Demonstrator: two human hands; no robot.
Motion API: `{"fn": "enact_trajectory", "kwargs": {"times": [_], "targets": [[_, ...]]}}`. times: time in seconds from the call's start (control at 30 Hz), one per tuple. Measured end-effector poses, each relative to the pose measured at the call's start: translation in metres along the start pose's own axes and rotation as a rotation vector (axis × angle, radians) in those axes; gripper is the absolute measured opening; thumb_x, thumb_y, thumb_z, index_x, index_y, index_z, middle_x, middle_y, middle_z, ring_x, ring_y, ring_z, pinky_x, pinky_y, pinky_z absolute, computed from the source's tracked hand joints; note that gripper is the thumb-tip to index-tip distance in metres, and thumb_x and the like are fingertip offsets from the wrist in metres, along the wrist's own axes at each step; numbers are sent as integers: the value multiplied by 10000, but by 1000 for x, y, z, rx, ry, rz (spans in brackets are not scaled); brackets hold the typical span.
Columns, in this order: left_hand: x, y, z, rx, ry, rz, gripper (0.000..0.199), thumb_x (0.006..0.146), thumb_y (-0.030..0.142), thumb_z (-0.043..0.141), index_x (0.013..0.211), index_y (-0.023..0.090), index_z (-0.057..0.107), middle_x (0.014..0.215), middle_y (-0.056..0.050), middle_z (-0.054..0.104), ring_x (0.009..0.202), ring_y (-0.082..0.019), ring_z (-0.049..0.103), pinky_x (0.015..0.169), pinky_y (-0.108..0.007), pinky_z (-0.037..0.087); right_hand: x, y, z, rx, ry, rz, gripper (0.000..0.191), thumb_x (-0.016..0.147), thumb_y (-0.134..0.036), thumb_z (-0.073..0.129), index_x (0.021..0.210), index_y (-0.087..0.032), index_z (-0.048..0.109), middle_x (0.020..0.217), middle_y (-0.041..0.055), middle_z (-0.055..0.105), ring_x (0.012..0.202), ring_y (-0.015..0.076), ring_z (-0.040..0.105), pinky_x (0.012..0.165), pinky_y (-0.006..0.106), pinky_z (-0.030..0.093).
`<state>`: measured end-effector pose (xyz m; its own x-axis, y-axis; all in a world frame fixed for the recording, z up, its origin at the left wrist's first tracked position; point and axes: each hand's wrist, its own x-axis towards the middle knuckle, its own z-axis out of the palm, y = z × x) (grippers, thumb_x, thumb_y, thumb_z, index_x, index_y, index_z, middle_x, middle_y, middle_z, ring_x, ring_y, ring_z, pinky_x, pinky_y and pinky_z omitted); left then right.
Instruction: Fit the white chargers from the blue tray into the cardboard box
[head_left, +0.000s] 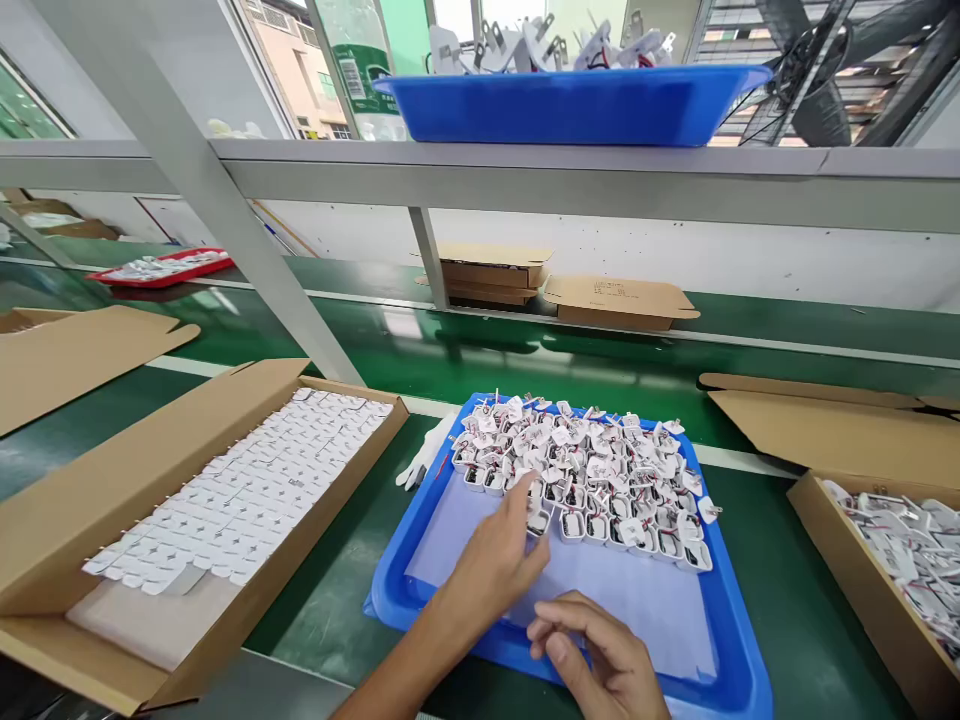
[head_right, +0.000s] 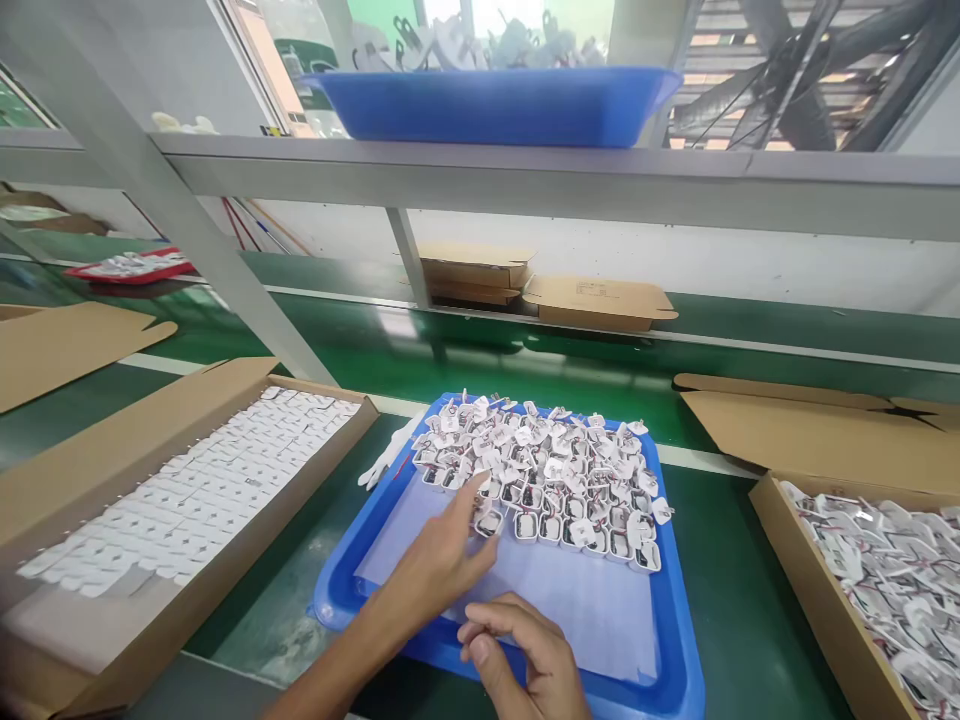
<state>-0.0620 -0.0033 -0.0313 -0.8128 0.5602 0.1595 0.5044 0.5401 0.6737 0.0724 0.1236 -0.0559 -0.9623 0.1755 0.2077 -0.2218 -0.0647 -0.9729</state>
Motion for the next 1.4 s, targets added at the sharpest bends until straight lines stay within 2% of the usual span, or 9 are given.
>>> {"fn": "enact_trajectory", "kwargs": {"times": [0.13, 0.3, 0.4, 0.5, 0.73, 0.87, 1.07, 1.23, 1.4], "targets": [[-28, 3, -18, -277, 68, -92, 738, 913, 217, 652, 1598, 257, 383, 1181, -102, 753, 926, -241, 778, 880, -412, 649, -2, -3, -4, -120, 93, -55, 237, 1049, -395, 625, 1151, -282, 807, 1035, 103, 779, 896, 227, 764, 806, 335, 660], [-65, 7, -17, -477, 70, -82, 678, 953, 238, 701, 1577, 321, 450, 1283, -65, 780, 1026, -200, 775, 943, -337, 648, -9, -3, 1, -553, 80, -266, 427, 1052, -236, 603, 1468, -320, 643, 1437, 136, 644, 1285, 300, 676, 1044, 416, 618], [-73, 5, -12, -442, 106, -1, 499, 951, 227, 736, 1431, 321, 640, 1293, -57, 784, 1094, -220, 765, 978, -341, 641, -9, -8, 7, -735, 23, -368, 513, 1051, -220, 592, 1557, -291, 548, 1437, 172, 629, 1290, 334, 668, 1019, 464, 633], [-75, 0, -9, -418, 113, 137, 420, 986, 183, 692, 1382, 322, 692, 1320, -58, 777, 1192, -231, 742, 1020, -335, 627, -8, -13, 12, -838, -17, -412, 531, 1052, -209, 577, 1578, -237, 516, 1389, 213, 647, 1255, 361, 680, 964, 495, 656], [-78, -11, -3, -386, 234, 316, 536, 980, 65, 630, 1468, 288, 622, 1351, -82, 757, 1246, -229, 722, 1085, -353, 600, -7, -19, 22, -790, -78, -206, 504, 1085, -143, 463, 1577, -250, 485, 1443, 158, 615, 1348, 279, 623, 1117, 429, 578], [-77, -12, -1, -372, 239, 282, 488, 977, 86, 645, 1430, 267, 650, 1308, -80, 771, 1181, -221, 752, 1017, -322, 638, -6, -21, 19, -656, -128, -60, 486, 1120, -195, 419, 1583, -334, 473, 1530, 88, 549, 1411, 219, 578, 1165, 348, 537], [-79, -14, 3, -347, 308, 186, 429, 951, 166, 732, 1367, 261, 702, 1265, -81, 790, 1096, -235, 790, 955, -311, 668, -17, -15, 8, -772, -124, -130, 551, 1113, -210, 476, 1642, -329, 382, 1601, 77, 528, 1474, 230, 538, 1207, 364, 500], [-80, -14, 6, -349, 322, 250, 491, 957, 100, 701, 1413, 279, 669, 1302, -68, 773, 1154, -221, 768, 1023, -310, 639, -16, -22, 18, -941, -92, -214, 517, 1094, -217, 502, 1608, -234, 453, 1481, 147, 617, 1376, 281, 626, 1108, 387, 600], [-82, -14, 10, -352, 390, 323, 603, 930, 4, 676, 1462, 285, 635, 1326, -69, 758, 1201, -222, 740, 1073, -327, 613, -7, -36, 28, -758, -127, -10, 470, 1119, -212, 411, 1583, -249, 479, 1542, 144, 544, 1445, 258, 554, 1186, 417, 532]]}}
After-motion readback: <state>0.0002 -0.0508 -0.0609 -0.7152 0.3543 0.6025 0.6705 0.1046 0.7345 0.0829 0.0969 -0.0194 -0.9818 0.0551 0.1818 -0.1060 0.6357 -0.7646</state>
